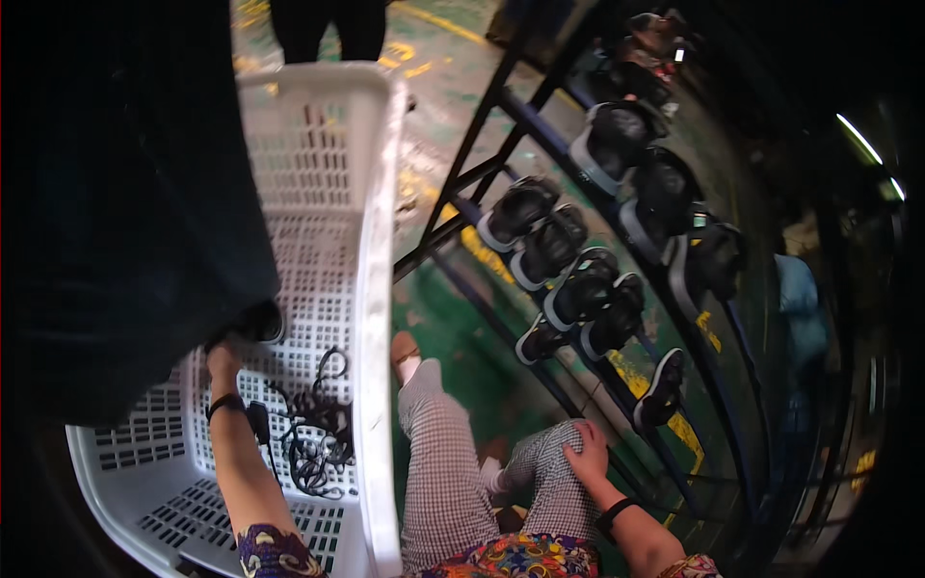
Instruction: Organizing pairs of sandals from a basket onto a multi-tiered storage rack, checking straps and orientation.
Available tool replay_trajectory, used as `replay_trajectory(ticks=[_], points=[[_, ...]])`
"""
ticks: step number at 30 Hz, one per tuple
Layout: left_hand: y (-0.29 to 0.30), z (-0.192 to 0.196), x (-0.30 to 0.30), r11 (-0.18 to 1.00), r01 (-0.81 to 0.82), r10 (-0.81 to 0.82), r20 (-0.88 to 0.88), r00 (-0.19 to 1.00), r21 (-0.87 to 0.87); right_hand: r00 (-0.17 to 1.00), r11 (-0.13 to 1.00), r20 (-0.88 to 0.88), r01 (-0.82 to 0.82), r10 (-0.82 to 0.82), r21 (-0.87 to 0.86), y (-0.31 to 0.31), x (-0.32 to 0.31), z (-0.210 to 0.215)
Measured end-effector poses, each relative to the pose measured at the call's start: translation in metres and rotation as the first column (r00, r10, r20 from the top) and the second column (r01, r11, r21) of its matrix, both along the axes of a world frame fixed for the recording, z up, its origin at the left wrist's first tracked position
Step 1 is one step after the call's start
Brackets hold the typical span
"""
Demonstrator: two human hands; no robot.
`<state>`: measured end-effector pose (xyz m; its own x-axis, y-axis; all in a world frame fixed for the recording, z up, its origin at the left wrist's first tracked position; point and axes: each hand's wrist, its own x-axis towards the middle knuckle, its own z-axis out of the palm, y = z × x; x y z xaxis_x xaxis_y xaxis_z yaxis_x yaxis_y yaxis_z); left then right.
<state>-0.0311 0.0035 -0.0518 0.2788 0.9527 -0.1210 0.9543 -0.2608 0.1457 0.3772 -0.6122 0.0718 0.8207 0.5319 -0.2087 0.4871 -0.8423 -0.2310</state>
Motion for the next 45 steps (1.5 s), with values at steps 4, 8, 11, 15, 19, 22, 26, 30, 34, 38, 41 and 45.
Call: replay_trajectory(ticks=[4, 8, 11, 15, 19, 22, 26, 30, 34, 38, 41, 45], points=[[0.025, -0.018, 0.005, 0.992, -0.109, 0.102, -0.099, 0.99, -0.064, 1.0, 1.0, 0.031, -0.005, 0.004, 0.009, 0.004, -0.003, 0.01], [0.036, -0.005, -0.07, 0.961, 0.177, -0.153, -0.127, 0.98, 0.211, 0.999, 0.998, -0.02, -0.042, 0.043, 0.056, 0.021, -0.007, 0.008], [-0.018, 0.038, 0.03, 0.918, 0.396, -0.387, -0.171, 0.906, 0.021, 0.999, 0.999, 0.032, 0.032, -0.032, 0.012, 0.005, -0.003, 0.013], [-0.052, 0.108, 0.027, 0.896, 0.412, -0.434, -0.131, 0.891, -0.166, 0.998, 0.997, -0.012, 0.062, -0.061, 0.047, -0.003, -0.009, 0.008], [-0.07, 0.194, 0.011, 0.875, 0.304, -0.324, 0.01, 0.946, -0.376, 0.99, 0.991, -0.097, 0.114, -0.107, 0.075, -0.009, -0.008, 0.0], [-0.097, 0.274, 0.007, 0.863, 0.164, -0.063, 0.22, 0.974, -0.477, 0.989, 0.977, 0.025, 0.142, -0.147, 0.157, -0.003, -0.017, -0.007], [-0.165, 0.394, 0.015, 0.81, 0.286, 0.124, 0.626, 0.77, -0.513, 0.726, 0.616, -0.664, 0.444, 0.179, 0.651, 0.042, -0.037, 0.027], [-0.245, 0.49, 0.026, 0.86, 0.436, 0.028, 0.876, 0.481, -0.267, 0.381, 0.566, -0.702, 0.417, 0.602, 0.711, 0.087, -0.081, 0.136], [-0.328, 0.535, 0.064, 0.906, 0.407, -0.025, 0.946, 0.324, -0.115, 0.101, 0.381, -0.414, 0.24, 0.905, 0.893, 0.109, -0.125, 0.208], [-0.391, 0.513, 0.109, 0.877, 0.48, -0.151, 0.932, 0.33, -0.028, 0.106, 0.361, -0.4, 0.271, 0.91, 0.892, 0.086, -0.153, 0.254], [-0.444, 0.482, 0.152, 0.797, 0.581, 0.032, 0.973, 0.23, -0.163, 0.3, 0.388, -0.521, 0.404, 0.799, 0.828, 0.069, -0.16, 0.223], [-0.483, 0.418, 0.184, 0.686, 0.67, 0.177, 0.958, 0.224, -0.283, 0.528, 0.359, -0.618, 0.515, 0.582, 0.778, 0.036, -0.147, 0.184]])
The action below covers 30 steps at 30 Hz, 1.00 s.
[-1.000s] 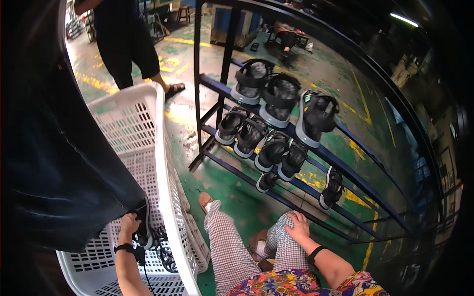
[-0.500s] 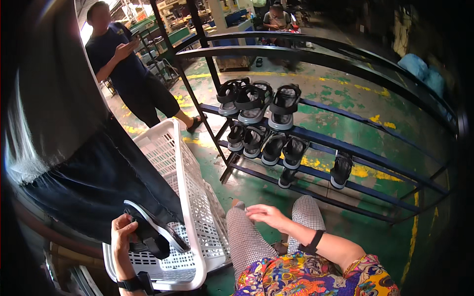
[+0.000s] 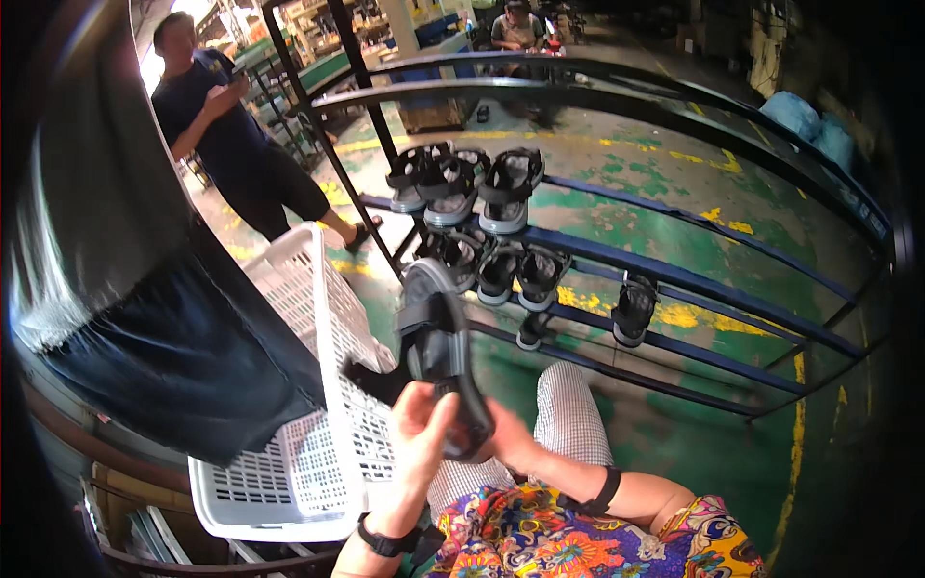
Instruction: Organizing pairs of sandals from a basket onto a multi-tiered storage rack, checking straps and orientation.
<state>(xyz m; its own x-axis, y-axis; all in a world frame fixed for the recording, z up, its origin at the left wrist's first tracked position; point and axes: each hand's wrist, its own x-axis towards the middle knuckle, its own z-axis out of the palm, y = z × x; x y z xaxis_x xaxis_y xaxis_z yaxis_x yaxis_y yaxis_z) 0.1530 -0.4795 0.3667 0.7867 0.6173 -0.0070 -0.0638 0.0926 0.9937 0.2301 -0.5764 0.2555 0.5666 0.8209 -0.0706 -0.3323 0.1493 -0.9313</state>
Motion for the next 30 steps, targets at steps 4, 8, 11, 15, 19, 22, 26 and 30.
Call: replay_trajectory(ticks=[4, 8, 11, 15, 19, 22, 26, 30], points=[[-0.037, -0.016, 0.019, 0.928, 0.262, -0.247, -0.091, 0.965, 0.263, 0.953, 0.973, -0.197, 0.219, -0.229, -0.072, -0.04, 0.024, -0.016], [-0.033, -0.01, 0.022, 0.783, 0.365, -0.436, 0.027, 0.899, 0.503, 0.93, 0.995, -0.365, 0.07, -0.04, 0.069, -0.088, 0.054, -0.068], [-0.02, -0.038, 0.012, 0.976, 0.214, -0.214, -0.008, 0.977, 0.046, 0.943, 0.995, -0.318, 0.099, -0.092, 0.005, -0.091, 0.058, -0.033], [-0.012, -0.071, 0.005, 0.979, 0.154, -0.162, -0.053, 0.985, -0.136, 0.917, 0.995, -0.39, 0.102, -0.087, 0.017, -0.098, 0.049, -0.028], [-0.02, -0.069, 0.011, 0.964, 0.251, -0.243, -0.097, 0.965, 0.089, 0.955, 0.994, -0.278, 0.099, -0.108, -0.046, -0.097, 0.044, -0.023], [-0.018, -0.063, 0.012, 0.938, 0.241, -0.19, -0.213, 0.958, 0.251, 0.977, 0.983, -0.172, 0.1, -0.127, -0.155, -0.099, 0.043, -0.033], [-0.015, -0.07, 0.009, 0.827, 0.184, -0.027, -0.289, 0.957, 0.531, 0.993, 0.957, -0.018, 0.107, -0.116, -0.27, -0.095, 0.038, -0.022], [-0.004, -0.077, 0.004, 0.89, 0.35, -0.213, -0.413, 0.885, 0.291, 0.996, 0.954, 0.018, 0.093, -0.092, -0.284, -0.095, 0.034, -0.029]])
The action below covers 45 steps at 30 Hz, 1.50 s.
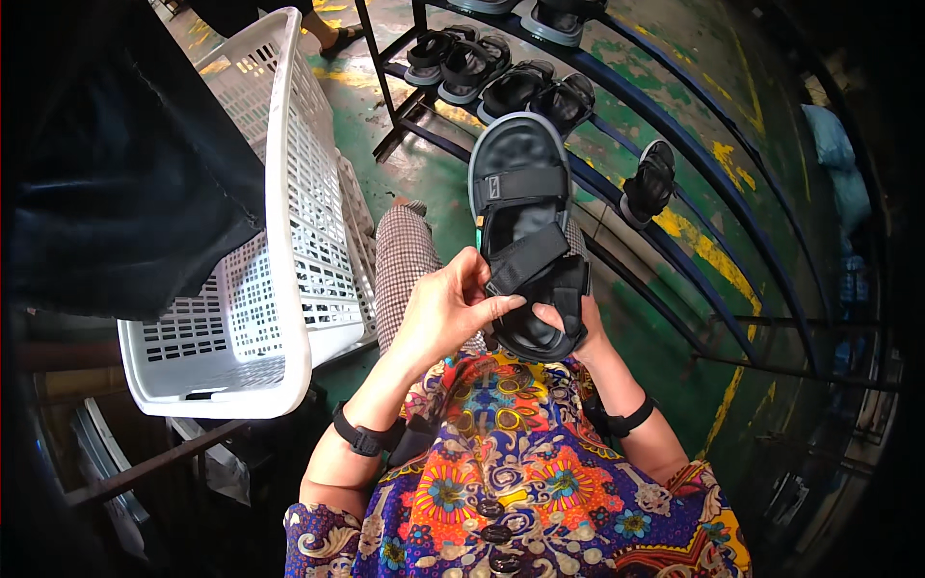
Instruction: Organizing pairs of sandals from a basket onto a multi-tiered storage rack, checking straps and orientation.
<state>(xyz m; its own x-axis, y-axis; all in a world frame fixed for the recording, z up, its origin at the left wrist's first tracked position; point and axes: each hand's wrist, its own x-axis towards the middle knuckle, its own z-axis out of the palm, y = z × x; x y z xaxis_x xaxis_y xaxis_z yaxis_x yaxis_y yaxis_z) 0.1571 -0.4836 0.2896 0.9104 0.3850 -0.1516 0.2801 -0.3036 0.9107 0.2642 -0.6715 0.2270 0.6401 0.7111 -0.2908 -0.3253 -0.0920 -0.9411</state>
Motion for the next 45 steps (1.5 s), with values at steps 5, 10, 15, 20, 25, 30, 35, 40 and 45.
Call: replay_trajectory(ticks=[5, 10, 15, 20, 25, 30, 35, 40, 45], points=[[0.002, -0.003, -0.003, 0.986, -0.08, 0.081, 0.0, 0.997, -0.148, 0.996, 0.999, 0.078, -0.039, 0.039, 0.005, 0.0, -0.002, -0.008], [-0.007, 0.0, -0.007, 0.99, -0.092, 0.096, 0.037, 0.995, -0.107, 1.0, 1.0, -0.012, 0.01, -0.01, -0.002, 0.006, -0.006, 0.001], [-0.021, 0.054, -0.036, 0.864, 0.249, -0.155, 0.239, 0.959, -0.438, 0.992, 0.991, 0.031, 0.127, -0.125, -0.041, 0.001, 0.014, -0.031], [0.007, 0.078, -0.041, 0.814, 0.089, 0.116, 0.312, 0.943, -0.574, 0.975, 0.987, -0.165, 0.159, -0.152, 0.031, -0.007, 0.033, -0.039], [0.022, 0.06, -0.02, 0.955, 0.002, 0.202, 0.657, 0.727, -0.295, 0.991, 0.998, 0.133, 0.025, -0.017, -0.058, -0.003, 0.024, -0.031], [0.03, 0.041, -0.014, 0.889, 0.303, -0.008, 0.649, 0.76, -0.343, 0.916, 0.999, 0.402, 0.011, 0.007, -0.043, 0.0, 0.013, -0.021], [0.014, 0.033, -0.016, 0.892, -0.04, 0.165, 0.242, 0.956, -0.451, 0.858, 0.991, 0.513, 0.055, 0.017, -0.123, -0.002, 0.009, -0.02], [0.009, 0.021, -0.012, 0.866, -0.084, 0.166, 0.125, 0.978, -0.494, 0.775, 0.954, 0.619, 0.077, 0.125, -0.288, -0.006, 0.006, -0.02], [0.007, -0.005, -0.012, 0.893, -0.1, 0.137, 0.053, 0.989, -0.439, 0.764, 0.938, 0.62, 0.055, 0.182, -0.343, -0.002, -0.001, -0.016]])
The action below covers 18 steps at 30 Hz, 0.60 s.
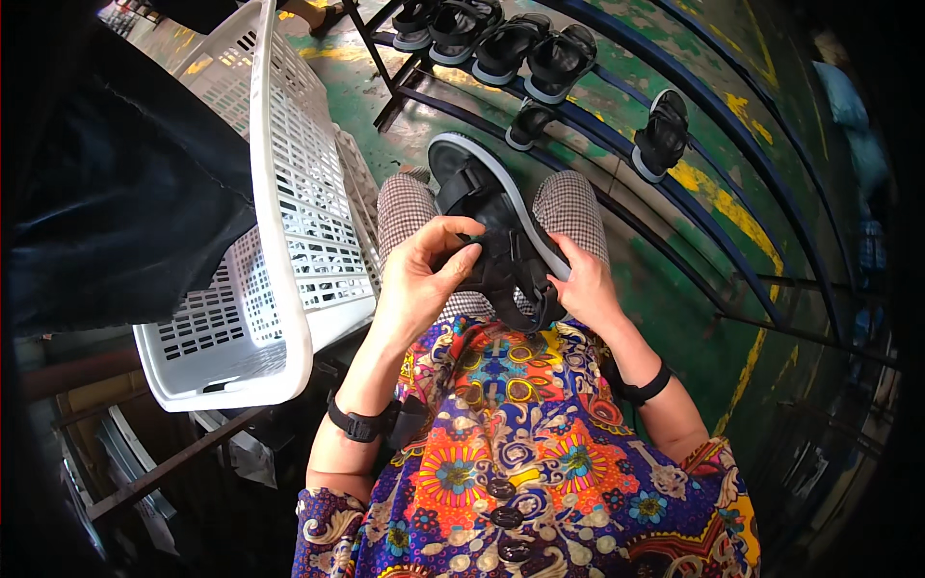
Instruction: Organizing pairs of sandals from a basket onto a multi-tiered storage rack, checking straps and orientation.
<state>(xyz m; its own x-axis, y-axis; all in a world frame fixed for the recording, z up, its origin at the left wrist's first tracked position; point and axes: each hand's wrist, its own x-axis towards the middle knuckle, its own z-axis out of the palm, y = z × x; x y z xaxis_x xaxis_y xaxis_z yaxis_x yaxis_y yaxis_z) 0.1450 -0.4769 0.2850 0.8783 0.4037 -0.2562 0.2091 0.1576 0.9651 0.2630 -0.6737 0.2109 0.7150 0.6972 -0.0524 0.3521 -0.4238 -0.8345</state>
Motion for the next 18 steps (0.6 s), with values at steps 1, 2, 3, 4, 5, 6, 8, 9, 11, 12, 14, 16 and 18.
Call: replay_trajectory(ticks=[1, 2, 3, 4, 5, 6, 8, 9, 11, 12, 14, 16, 18], points=[[0.0, -0.004, 0.0, 1.0, 0.001, -0.001, -0.002, 1.0, 0.0, 1.0, 0.999, 0.028, -0.006, 0.007, -0.046, 0.0, -0.002, 0.0], [0.0, -0.007, 0.0, 1.0, 0.026, -0.026, -0.012, 1.0, 0.009, 1.0, 0.999, 0.026, -0.005, 0.006, -0.046, -0.001, -0.003, -0.002], [-0.001, -0.01, -0.001, 0.999, 0.048, -0.047, -0.025, 0.999, 0.021, 1.0, 0.998, 0.006, -0.019, 0.019, -0.058, -0.001, -0.005, -0.005], [-0.004, -0.011, -0.002, 0.999, 0.052, -0.051, -0.033, 0.998, 0.016, 0.999, 0.997, -0.013, -0.033, 0.033, -0.069, 0.0, -0.006, -0.005], [-0.005, -0.01, -0.004, 0.999, 0.052, -0.053, -0.037, 0.998, -0.016, 0.999, 0.994, -0.012, -0.039, 0.038, -0.105, 0.0, -0.007, -0.002], [-0.006, -0.009, -0.004, 0.997, 0.057, -0.059, -0.036, 0.998, -0.052, 0.999, 0.994, -0.011, -0.037, 0.036, -0.108, 0.0, -0.008, -0.003], [-0.005, -0.013, -0.005, 0.999, 0.047, -0.047, -0.033, 0.998, -0.018, 0.998, 0.995, 0.05, -0.035, 0.04, -0.091, -0.002, -0.009, -0.006], [-0.003, -0.015, -0.005, 0.999, 0.032, -0.031, -0.029, 0.999, 0.022, 0.998, 0.995, 0.052, -0.036, 0.041, -0.09, -0.001, -0.009, -0.004], [-0.003, -0.016, -0.006, 0.998, 0.043, -0.041, -0.032, 0.999, 0.052, 0.999, 0.984, 0.019, -0.026, 0.03, -0.174, 0.0, -0.009, 0.002], [-0.003, -0.015, -0.006, 0.995, 0.056, -0.054, -0.038, 0.998, 0.08, 0.999, 0.984, 0.021, -0.026, 0.031, -0.174, 0.0, -0.009, 0.002], [-0.006, -0.007, -0.004, 0.994, 0.072, -0.067, -0.066, 0.996, 0.078, 0.998, 0.981, 0.055, -0.025, 0.036, -0.194, 0.001, -0.009, 0.0], [-0.007, -0.001, -0.003, 0.976, 0.152, -0.145, -0.06, 0.988, 0.154, 0.991, 0.98, 0.123, -0.032, 0.056, -0.195, 0.002, -0.009, 0.004], [-0.003, -0.005, -0.005, 0.972, 0.188, -0.182, -0.059, 0.982, 0.137, 0.979, 0.98, 0.19, -0.038, 0.076, -0.198, 0.005, -0.01, 0.009]])
